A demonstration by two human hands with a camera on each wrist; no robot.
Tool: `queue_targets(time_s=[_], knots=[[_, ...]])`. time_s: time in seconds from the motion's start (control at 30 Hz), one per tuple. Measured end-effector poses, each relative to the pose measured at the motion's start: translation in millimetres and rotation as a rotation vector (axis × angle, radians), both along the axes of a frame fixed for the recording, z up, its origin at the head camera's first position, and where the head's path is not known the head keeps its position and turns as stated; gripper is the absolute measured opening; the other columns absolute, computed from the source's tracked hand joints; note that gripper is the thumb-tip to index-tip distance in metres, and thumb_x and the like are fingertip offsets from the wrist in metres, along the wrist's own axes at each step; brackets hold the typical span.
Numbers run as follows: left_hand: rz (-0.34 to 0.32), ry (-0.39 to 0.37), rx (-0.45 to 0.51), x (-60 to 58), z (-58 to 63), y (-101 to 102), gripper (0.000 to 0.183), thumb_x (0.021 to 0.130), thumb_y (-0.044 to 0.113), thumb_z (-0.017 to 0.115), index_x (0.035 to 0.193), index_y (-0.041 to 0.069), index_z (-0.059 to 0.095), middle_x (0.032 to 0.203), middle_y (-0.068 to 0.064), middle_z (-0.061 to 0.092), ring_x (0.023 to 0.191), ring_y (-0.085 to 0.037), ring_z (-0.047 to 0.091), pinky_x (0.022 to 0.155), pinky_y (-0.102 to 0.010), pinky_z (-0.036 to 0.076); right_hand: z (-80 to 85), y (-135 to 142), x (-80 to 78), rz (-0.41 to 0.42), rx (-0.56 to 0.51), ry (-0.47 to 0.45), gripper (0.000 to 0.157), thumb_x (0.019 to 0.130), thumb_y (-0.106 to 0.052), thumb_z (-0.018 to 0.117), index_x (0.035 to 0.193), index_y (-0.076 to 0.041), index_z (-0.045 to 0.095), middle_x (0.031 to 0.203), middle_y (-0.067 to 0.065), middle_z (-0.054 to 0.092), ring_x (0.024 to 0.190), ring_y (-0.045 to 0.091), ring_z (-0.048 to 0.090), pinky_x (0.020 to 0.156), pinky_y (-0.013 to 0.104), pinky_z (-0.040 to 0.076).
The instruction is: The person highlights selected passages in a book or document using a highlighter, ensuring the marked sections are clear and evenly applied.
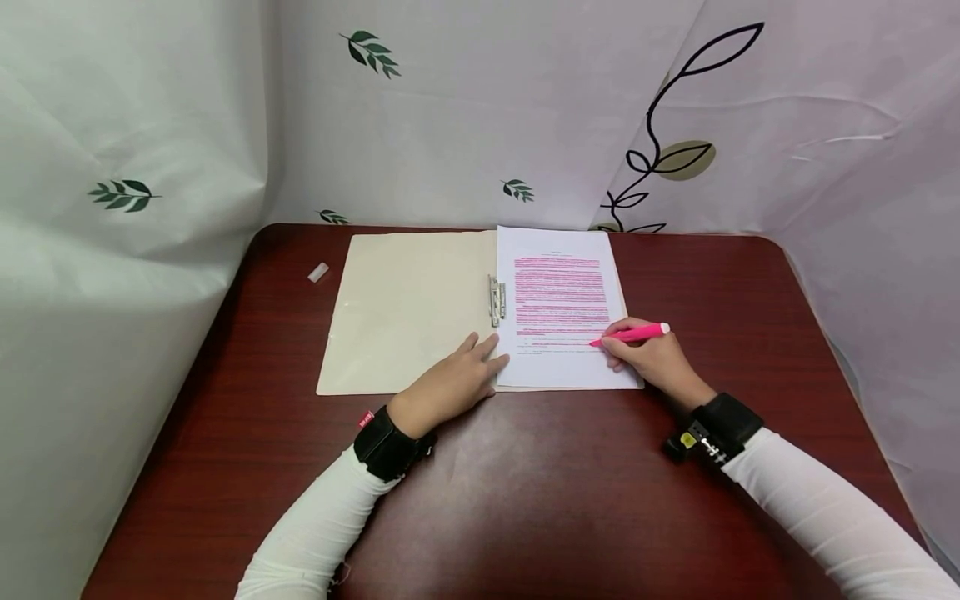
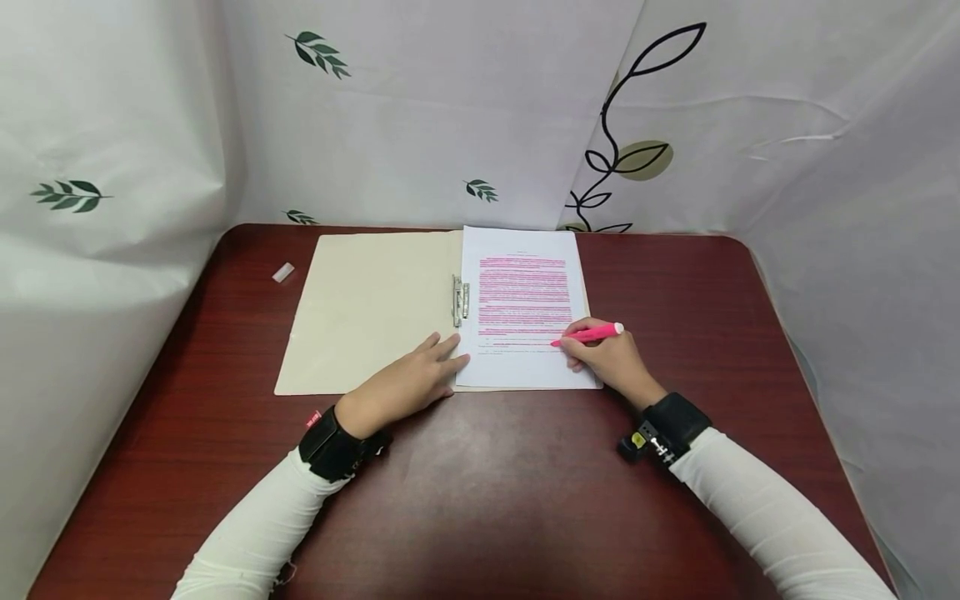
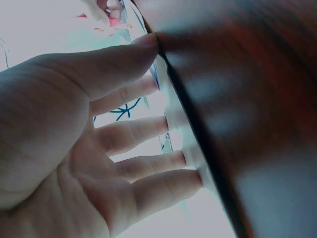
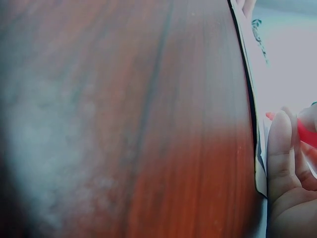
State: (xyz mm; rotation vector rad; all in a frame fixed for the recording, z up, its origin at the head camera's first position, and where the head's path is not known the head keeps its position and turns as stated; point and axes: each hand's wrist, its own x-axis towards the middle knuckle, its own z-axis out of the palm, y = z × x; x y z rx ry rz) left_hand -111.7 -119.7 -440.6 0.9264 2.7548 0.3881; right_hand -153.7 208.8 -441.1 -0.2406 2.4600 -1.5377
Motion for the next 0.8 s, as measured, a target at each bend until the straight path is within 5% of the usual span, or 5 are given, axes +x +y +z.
queue_targets(time_s=[0.8], knots=[[-0.006,0.017,0.015,1.8,1.5,-1.0,0.050,0.099,0.019,0.071,0.145,0.003,0.058,0.158,-0.029,0.042,0.139,-0.058,0.044,0.105,-0.056,0.051,-0.8,9.1,1.4,-0.023,-0.013,0.005,0.018,0.095,-0.005,0.073,0.103,0.010,0.069,0.075,0.017,0.071,0.060,0.011,0.068,0.059,0.022,0.058]])
